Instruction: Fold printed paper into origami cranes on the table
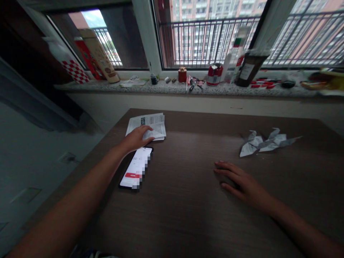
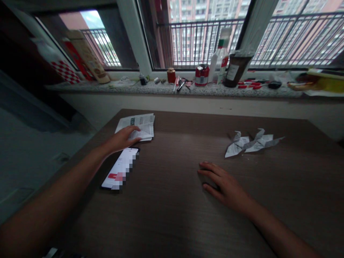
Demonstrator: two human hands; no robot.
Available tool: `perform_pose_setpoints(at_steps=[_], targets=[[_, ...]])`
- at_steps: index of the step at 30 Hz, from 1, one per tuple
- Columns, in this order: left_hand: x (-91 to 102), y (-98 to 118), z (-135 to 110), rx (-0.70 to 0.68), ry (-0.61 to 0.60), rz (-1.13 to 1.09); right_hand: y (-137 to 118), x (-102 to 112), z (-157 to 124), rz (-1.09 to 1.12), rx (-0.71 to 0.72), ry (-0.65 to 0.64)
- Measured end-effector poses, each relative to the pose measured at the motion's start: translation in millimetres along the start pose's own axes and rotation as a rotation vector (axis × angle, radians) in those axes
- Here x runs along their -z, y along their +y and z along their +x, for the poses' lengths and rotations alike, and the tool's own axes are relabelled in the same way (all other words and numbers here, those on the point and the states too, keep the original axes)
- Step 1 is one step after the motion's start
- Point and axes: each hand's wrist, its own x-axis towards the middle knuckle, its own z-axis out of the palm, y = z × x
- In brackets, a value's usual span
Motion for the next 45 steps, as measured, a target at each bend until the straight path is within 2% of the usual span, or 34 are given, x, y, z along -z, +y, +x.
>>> perform_pose_setpoints(at_steps=[7,18,29,39,45], targets=[[-11.2,-9,-3,0.025,-0.028,-0.015,-2,1,1,-0.001,-0.002,-0.004],[-4.1,-8,-3,0.052,-0.050,-0.067,-1,1,2,0.000,0.020,0.012],[-7.1,-6,1,0.103,0.075,-0.019,-3,2,3,0.019,0.011,0.012],[5.0,23,-3,0.094,0.183,0.037,-4,2,5,0.019,0.028,0.022],[9.9,63,-16,-0.032,0.248,0.046,-6,4,6,0.070,0.014,0.027]])
